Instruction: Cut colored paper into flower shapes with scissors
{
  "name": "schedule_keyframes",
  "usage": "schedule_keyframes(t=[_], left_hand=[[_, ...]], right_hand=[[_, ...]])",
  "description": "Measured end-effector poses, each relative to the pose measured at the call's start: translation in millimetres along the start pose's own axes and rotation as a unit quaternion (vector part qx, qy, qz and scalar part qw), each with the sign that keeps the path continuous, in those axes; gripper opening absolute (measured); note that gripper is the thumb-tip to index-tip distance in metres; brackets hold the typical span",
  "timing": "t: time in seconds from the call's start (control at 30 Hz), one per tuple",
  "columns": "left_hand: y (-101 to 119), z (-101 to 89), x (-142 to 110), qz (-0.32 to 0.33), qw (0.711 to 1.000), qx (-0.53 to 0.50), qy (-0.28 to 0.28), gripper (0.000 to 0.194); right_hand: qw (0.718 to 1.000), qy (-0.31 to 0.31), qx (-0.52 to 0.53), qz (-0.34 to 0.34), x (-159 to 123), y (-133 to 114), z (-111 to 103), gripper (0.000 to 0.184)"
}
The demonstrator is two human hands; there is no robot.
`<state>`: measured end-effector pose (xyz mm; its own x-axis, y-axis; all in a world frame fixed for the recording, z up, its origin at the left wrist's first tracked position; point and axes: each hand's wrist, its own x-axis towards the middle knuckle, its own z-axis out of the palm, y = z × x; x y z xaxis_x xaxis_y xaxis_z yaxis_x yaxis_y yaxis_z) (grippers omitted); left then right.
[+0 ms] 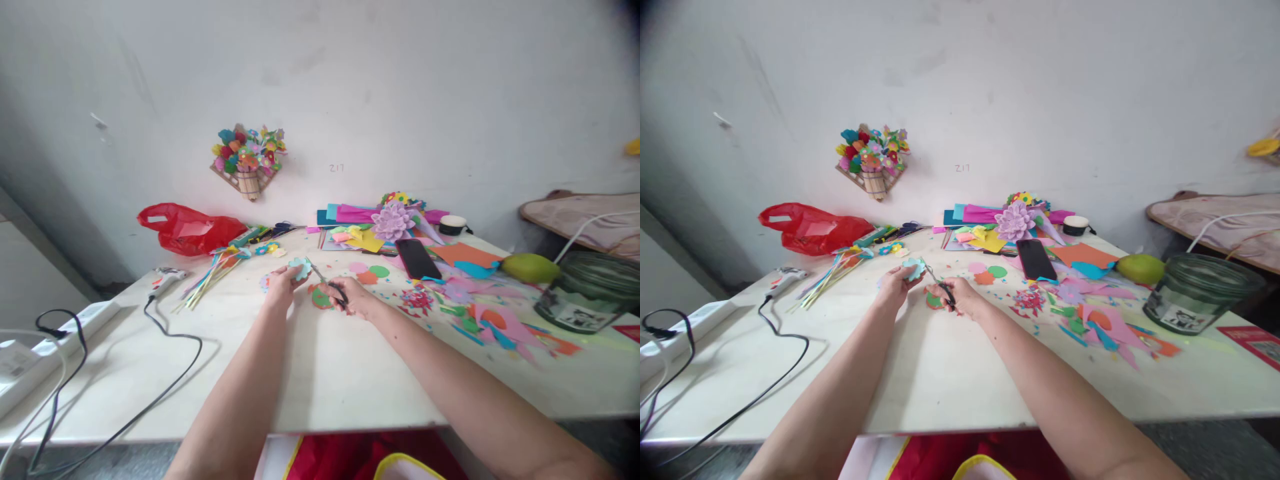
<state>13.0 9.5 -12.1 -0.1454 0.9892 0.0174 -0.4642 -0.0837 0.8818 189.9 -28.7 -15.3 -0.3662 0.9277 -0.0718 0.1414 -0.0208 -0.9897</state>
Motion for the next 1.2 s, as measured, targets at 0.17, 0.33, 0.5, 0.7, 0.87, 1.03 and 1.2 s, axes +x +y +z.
schedule_keyframes(t=[0.17, 0.33, 0.5, 0.7, 0.87, 1.03, 1.2], left_hand=[[-0.9, 4.0, -1.3, 0.002, 1.000, 0.000, 0.017, 0.015], [-3.5, 6.2, -2.1, 0.002, 1.000, 0.002, 0.014, 0.014], [-6.5, 5.7, -1.7, 0.004, 1.000, 0.002, -0.001, 0.016], [-7.2, 5.6, -0.9, 0.001, 1.000, 0.001, -0.006, 0.014], [-6.7, 6.0, -0.9, -0.001, 1.000, -0.005, -0.001, 0.014], [-5.8, 6.1, -1.2, -0.003, 1.000, -0.006, 0.002, 0.012], [-3.7, 5.9, -1.5, -0.008, 1.000, -0.006, 0.007, 0.013]], right_hand=[[1.000, 0.016, 0.006, 0.012, 0.2, -0.4, 1.0, 0.031], [1.000, 0.015, 0.009, 0.005, 0.9, 0.5, 0.4, 0.032], [1.000, 0.007, 0.010, -0.007, 1.5, 1.9, -1.1, 0.035], [1.000, 0.014, -0.002, -0.006, 1.8, 1.3, -1.1, 0.034], [1.000, 0.021, -0.010, 0.000, -0.5, -2.2, 0.6, 0.032], [0.999, 0.033, -0.019, 0.006, -1.9, -4.7, 2.3, 0.029], [0.999, 0.026, -0.021, 0.013, -1.2, -3.8, 1.4, 0.028]])
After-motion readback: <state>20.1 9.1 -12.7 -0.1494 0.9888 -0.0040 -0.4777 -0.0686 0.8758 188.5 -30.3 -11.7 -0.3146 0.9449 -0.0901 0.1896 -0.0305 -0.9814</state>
